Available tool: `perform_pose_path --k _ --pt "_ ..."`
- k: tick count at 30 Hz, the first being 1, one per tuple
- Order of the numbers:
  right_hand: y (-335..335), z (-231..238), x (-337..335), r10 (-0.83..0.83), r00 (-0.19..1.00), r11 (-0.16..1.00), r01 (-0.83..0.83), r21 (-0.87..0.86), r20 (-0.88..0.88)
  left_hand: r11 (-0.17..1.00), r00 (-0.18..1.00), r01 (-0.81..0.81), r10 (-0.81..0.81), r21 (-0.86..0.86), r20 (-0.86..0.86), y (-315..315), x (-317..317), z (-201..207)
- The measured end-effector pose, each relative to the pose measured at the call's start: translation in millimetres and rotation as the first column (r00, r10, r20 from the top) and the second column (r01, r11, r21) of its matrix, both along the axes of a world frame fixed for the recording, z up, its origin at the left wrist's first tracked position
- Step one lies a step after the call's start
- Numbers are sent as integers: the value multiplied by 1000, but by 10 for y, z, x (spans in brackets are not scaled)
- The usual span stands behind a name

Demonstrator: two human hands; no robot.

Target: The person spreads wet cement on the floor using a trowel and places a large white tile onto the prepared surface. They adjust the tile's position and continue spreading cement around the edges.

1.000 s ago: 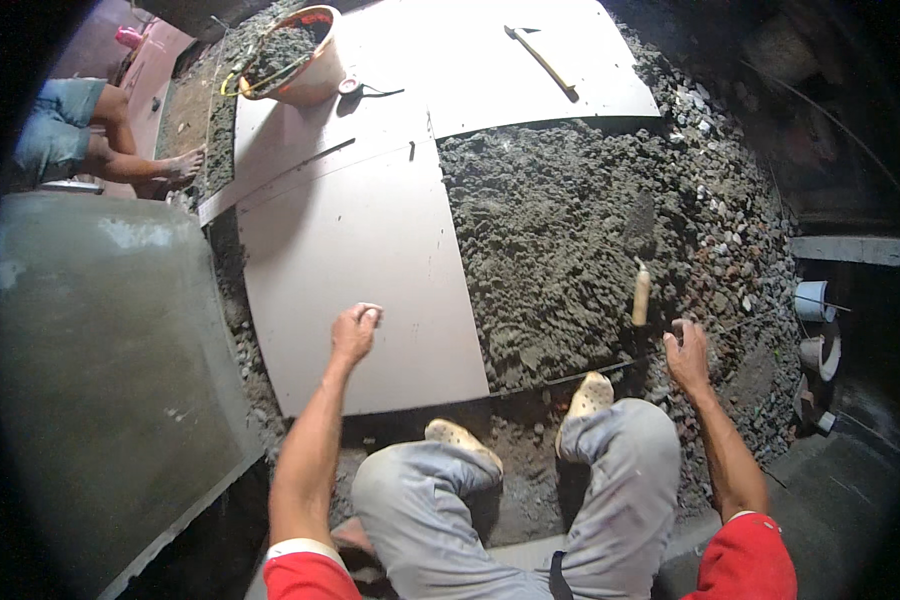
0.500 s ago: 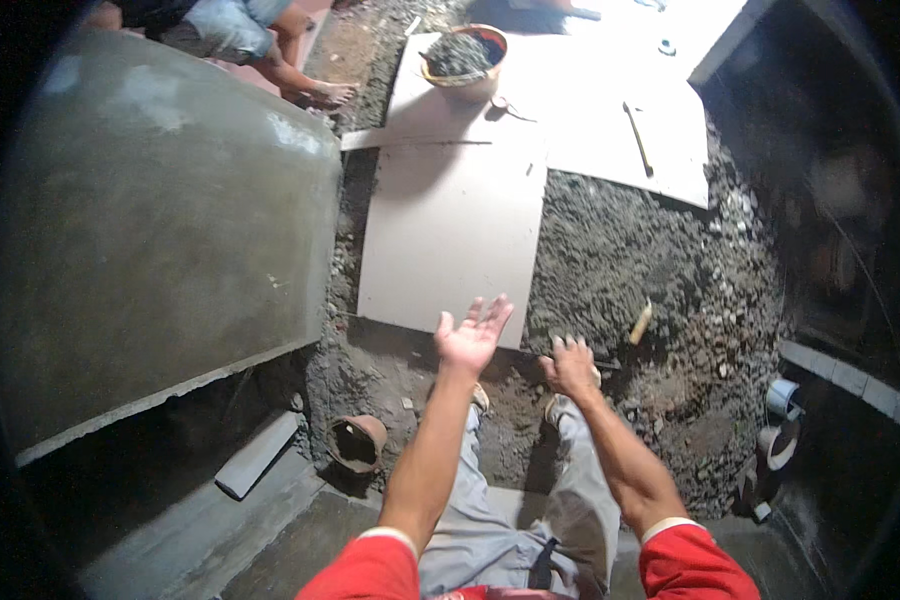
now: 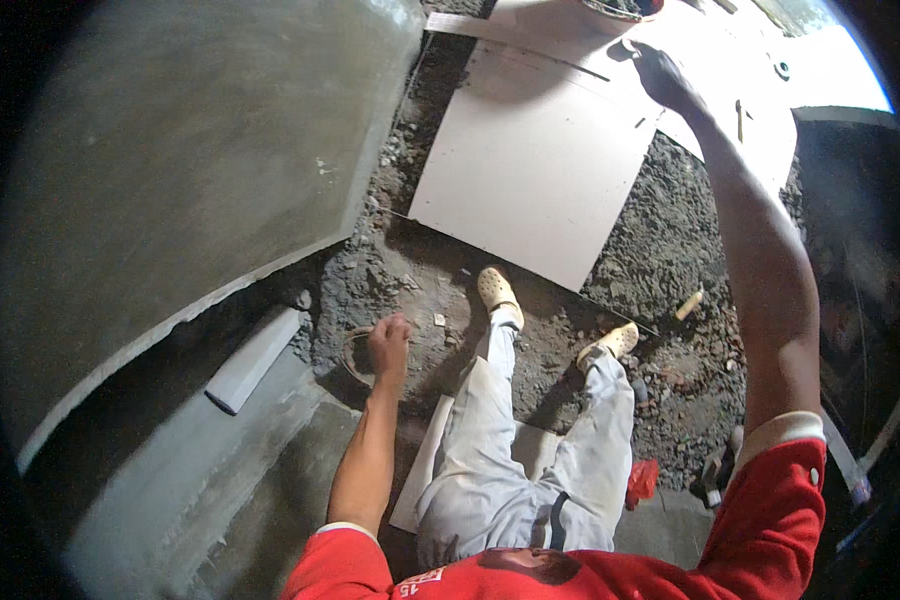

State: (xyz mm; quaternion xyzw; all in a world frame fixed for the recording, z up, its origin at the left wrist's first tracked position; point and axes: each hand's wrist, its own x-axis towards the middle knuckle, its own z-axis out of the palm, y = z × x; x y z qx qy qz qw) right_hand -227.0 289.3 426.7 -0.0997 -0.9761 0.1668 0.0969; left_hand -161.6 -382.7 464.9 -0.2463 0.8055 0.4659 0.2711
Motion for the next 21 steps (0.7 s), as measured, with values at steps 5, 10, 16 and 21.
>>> perform_pose_path --k 5,10,16,21 --pt "55 111 -326 -74 978 989 47 137 197 977 961 -212 204 26 186 -634 -146 -100" --pt "260 156 -342 -126 961 982 85 171 245 977 962 132 -84 -169 261 -1034 54 -237" --pt "604 187 -618 -53 952 986 3 164 302 978 959 148 -104 -150 264 -1062 421 -220" --pt "778 99 -561 23 946 990 -65 121 322 993 941 110 -92 -36 325 -859 453 -201"
